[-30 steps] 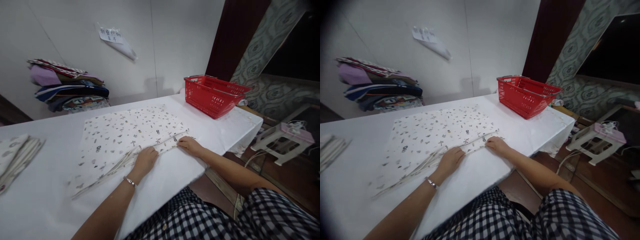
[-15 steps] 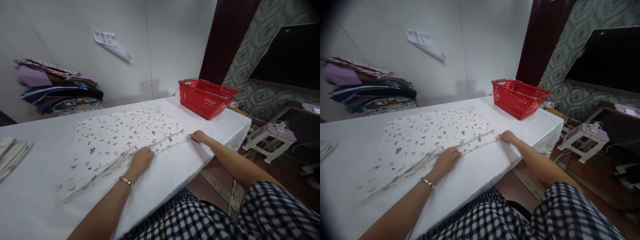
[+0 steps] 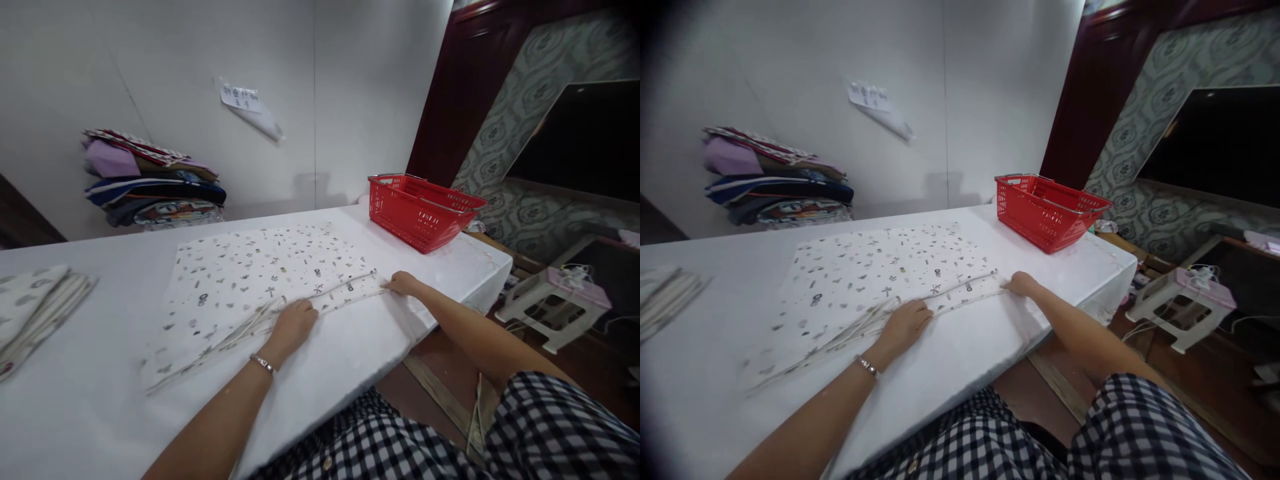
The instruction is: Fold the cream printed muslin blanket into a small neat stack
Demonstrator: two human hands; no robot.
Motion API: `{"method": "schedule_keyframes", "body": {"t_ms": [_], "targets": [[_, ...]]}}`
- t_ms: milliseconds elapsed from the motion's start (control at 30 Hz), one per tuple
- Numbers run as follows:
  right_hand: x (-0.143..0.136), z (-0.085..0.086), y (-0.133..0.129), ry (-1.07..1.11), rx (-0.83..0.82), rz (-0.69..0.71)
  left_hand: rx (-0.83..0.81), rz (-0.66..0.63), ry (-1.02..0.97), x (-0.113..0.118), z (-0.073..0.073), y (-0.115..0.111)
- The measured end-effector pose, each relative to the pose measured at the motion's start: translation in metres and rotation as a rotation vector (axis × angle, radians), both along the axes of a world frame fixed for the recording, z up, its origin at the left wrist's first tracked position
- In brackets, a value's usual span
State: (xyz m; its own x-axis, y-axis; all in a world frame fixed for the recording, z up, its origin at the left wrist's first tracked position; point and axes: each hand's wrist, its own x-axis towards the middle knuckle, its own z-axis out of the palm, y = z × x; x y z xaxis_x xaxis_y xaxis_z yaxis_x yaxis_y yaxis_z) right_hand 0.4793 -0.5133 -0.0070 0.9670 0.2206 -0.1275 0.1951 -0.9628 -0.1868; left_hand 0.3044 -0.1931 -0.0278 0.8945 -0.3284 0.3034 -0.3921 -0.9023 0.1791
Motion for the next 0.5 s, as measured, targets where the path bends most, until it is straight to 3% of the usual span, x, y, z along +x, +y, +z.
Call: {"method": "schedule_keyframes", "body": {"t_ms": [133, 333, 500], "targets": [[0.009, 0.011, 0.016, -0.076, 0.036, 0.050, -0.009, -0.026, -0.014, 0.000, -0.001, 0.001], [0.047, 0.017, 0.067, -0.121, 0.097, 0.088, -0.010, -0.003, -0.050, -0.004, 0.003, 0.001], [0.082, 0.012, 0.092, -0.091, 0.066, 0.137, -0.030, 0.182, -0.186, -0.003, 0.006, 0.019]]}}
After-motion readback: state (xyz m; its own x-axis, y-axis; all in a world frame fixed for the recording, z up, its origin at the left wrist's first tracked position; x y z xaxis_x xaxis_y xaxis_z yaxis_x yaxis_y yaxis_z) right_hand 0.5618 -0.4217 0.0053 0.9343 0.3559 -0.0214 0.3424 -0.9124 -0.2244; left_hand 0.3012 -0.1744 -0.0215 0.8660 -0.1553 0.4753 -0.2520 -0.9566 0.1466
